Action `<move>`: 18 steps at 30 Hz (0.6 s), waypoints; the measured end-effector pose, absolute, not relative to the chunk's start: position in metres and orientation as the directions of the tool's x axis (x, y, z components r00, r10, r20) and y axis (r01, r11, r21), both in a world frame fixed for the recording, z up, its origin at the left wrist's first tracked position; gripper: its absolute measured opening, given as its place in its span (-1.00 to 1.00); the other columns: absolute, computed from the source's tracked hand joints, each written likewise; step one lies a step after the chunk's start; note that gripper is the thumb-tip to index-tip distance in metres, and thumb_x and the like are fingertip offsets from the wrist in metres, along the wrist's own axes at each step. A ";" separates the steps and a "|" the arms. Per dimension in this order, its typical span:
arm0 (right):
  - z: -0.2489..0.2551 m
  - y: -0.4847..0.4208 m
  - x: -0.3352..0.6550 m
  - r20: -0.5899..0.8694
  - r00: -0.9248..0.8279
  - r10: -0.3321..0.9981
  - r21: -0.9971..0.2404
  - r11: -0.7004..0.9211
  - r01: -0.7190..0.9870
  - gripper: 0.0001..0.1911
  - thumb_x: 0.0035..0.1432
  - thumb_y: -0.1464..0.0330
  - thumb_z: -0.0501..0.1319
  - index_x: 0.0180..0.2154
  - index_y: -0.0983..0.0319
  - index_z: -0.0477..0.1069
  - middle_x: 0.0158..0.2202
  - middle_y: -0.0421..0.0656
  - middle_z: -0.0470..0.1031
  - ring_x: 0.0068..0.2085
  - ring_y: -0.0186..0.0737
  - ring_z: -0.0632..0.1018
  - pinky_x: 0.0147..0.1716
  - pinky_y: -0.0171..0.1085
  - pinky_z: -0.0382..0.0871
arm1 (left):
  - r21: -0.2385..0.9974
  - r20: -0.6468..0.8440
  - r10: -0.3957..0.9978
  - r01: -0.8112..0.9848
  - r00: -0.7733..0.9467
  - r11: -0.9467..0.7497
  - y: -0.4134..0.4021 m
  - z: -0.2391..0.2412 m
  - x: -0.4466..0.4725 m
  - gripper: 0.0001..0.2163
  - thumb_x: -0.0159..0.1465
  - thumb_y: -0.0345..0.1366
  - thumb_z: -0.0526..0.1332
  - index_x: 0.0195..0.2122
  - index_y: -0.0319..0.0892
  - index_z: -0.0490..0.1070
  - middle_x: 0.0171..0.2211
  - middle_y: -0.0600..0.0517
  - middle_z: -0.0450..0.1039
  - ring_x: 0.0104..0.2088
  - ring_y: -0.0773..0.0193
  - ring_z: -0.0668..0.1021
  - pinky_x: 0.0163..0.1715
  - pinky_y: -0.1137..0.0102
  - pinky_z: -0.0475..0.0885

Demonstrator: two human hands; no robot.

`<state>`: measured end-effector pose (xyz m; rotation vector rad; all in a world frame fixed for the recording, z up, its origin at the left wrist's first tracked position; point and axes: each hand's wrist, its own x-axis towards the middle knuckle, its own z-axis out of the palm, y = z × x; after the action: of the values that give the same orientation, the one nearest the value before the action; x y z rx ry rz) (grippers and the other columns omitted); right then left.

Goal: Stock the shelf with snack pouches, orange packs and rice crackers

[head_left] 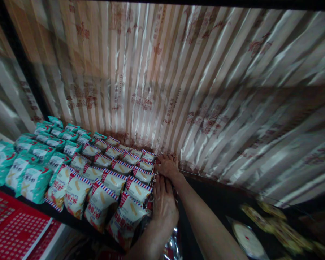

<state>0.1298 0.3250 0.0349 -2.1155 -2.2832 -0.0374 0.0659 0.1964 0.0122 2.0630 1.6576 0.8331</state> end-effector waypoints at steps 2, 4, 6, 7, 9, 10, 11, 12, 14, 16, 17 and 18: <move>0.041 0.321 0.131 0.089 -0.082 0.993 -0.035 0.085 0.996 -0.56 0.13 0.11 0.07 -0.04 0.17 0.43 0.15 0.00 0.30 0.21 0.07 0.19 0.16 0.11 -0.17 | 0.614 0.199 0.970 0.754 0.139 -0.234 0.195 0.017 0.063 -0.44 0.12 -0.54 0.04 0.20 -0.44 0.12 0.23 -0.33 0.08 0.27 -0.09 0.06 0.23 0.03 0.05; 0.047 0.317 0.134 0.155 -0.077 0.985 -0.089 0.091 0.992 -0.61 0.15 0.15 0.06 -0.08 0.17 0.46 0.12 0.00 0.35 0.18 0.04 0.25 0.15 0.05 -0.05 | 0.617 0.189 0.972 0.754 0.138 -0.227 0.192 0.021 0.060 -0.42 0.10 -0.54 0.05 0.20 -0.45 0.11 0.24 -0.33 0.06 0.27 -0.09 0.05 0.23 0.03 0.04; 0.053 0.311 0.140 0.246 -0.079 0.966 -0.168 0.122 0.978 -0.63 0.17 0.19 0.04 -0.11 0.18 0.48 0.06 0.01 0.40 0.13 -0.01 0.34 0.12 -0.03 0.09 | 0.617 0.184 0.972 0.753 0.144 -0.228 0.188 0.023 0.057 -0.43 0.10 -0.54 0.05 0.20 -0.46 0.11 0.24 -0.34 0.04 0.28 -0.10 0.03 0.23 0.01 0.05; 0.055 0.307 0.144 0.303 -0.077 0.950 -0.219 0.148 0.964 -0.62 0.18 0.21 0.02 -0.13 0.21 0.49 0.03 0.02 0.43 0.10 -0.03 0.38 0.10 -0.07 0.15 | 0.616 0.183 0.972 0.753 0.151 -0.232 0.186 0.024 0.057 -0.43 0.11 -0.54 0.04 0.20 -0.46 0.11 0.25 -0.34 0.02 0.28 -0.10 0.02 0.22 0.01 0.05; 0.058 0.294 0.153 0.432 -0.045 0.901 -0.343 0.210 0.916 -0.60 0.18 0.22 0.00 -0.15 0.28 0.49 -0.02 0.06 0.46 0.06 -0.07 0.42 0.07 -0.13 0.22 | 0.613 0.186 0.965 0.746 0.183 -0.260 0.180 0.025 0.058 -0.43 0.11 -0.53 0.04 0.20 -0.46 0.10 0.26 -0.35 -0.02 0.29 -0.12 -0.02 0.22 -0.02 0.05; 0.059 0.285 0.158 0.490 -0.007 0.872 -0.409 0.237 0.881 -0.59 0.17 0.21 -0.01 -0.16 0.29 0.49 -0.04 0.06 0.47 0.04 -0.08 0.44 0.06 -0.14 0.24 | 0.613 0.190 0.961 0.740 0.203 -0.277 0.176 0.026 0.059 -0.42 0.10 -0.53 0.05 0.20 -0.46 0.10 0.27 -0.36 -0.03 0.29 -0.14 -0.03 0.21 -0.03 0.05; 0.059 0.273 0.164 0.535 0.047 0.843 -0.474 0.254 0.843 -0.59 0.16 0.19 0.00 -0.17 0.29 0.49 -0.06 0.06 0.49 0.03 -0.08 0.45 0.06 -0.13 0.26 | 0.615 0.199 0.955 0.731 0.220 -0.297 0.172 0.027 0.061 -0.41 0.08 -0.53 0.06 0.20 -0.46 0.11 0.27 -0.36 -0.04 0.28 -0.15 -0.03 0.21 -0.04 0.05; 0.059 0.260 0.168 0.559 0.115 0.821 -0.542 0.257 0.800 -0.59 0.15 0.17 0.01 -0.18 0.28 0.48 -0.07 0.04 0.49 0.02 -0.08 0.45 0.05 -0.11 0.27 | 0.617 0.216 0.947 0.719 0.238 -0.321 0.166 0.028 0.062 -0.41 0.07 -0.53 0.07 0.19 -0.46 0.12 0.26 -0.37 -0.03 0.28 -0.15 -0.03 0.21 -0.04 0.05; 0.056 0.225 0.174 0.539 0.275 0.796 -0.683 0.223 0.695 -0.60 0.12 0.12 0.05 -0.16 0.24 0.45 -0.09 -0.01 0.51 -0.03 -0.08 0.48 0.02 -0.08 0.29 | 0.620 0.279 0.919 0.679 0.278 -0.393 0.151 0.030 0.062 -0.46 0.08 -0.53 0.05 0.15 -0.47 0.19 0.24 -0.35 0.04 0.28 -0.11 0.01 0.21 0.00 0.09; 0.049 0.182 0.175 0.456 0.437 0.775 -0.825 0.184 0.534 -0.60 0.11 0.10 0.09 -0.13 0.23 0.41 -0.12 -0.04 0.51 -0.07 -0.12 0.50 -0.01 -0.09 0.31 | 0.612 0.382 0.861 0.606 0.336 -0.508 0.129 0.029 0.058 -0.55 0.14 -0.53 0.00 0.09 -0.43 0.28 0.19 -0.29 0.18 0.25 -0.01 0.13 0.19 0.10 0.18; 0.044 0.157 0.173 0.416 0.505 0.756 -0.877 0.188 0.442 -0.60 0.10 0.10 0.11 -0.13 0.23 0.39 -0.15 -0.06 0.51 -0.10 -0.14 0.50 -0.06 -0.12 0.33 | 0.601 0.442 0.814 0.549 0.378 -0.581 0.115 0.025 0.053 -0.59 0.17 -0.52 -0.02 0.05 -0.40 0.33 0.13 -0.25 0.28 0.22 0.05 0.21 0.18 0.15 0.23; 0.037 0.132 0.169 0.375 0.571 0.731 -0.916 0.198 0.349 -0.61 0.10 0.11 0.13 -0.13 0.23 0.37 -0.19 -0.08 0.50 -0.16 -0.18 0.51 -0.12 -0.16 0.36 | 0.587 0.497 0.761 0.484 0.418 -0.649 0.099 0.019 0.047 -0.63 0.20 -0.51 -0.03 0.00 -0.35 0.37 0.06 -0.19 0.37 0.16 0.12 0.30 0.15 0.22 0.28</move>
<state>0.1692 0.1320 0.0371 -1.4053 -1.0011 0.3415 0.0475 0.0991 0.0189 2.3251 1.0687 1.0864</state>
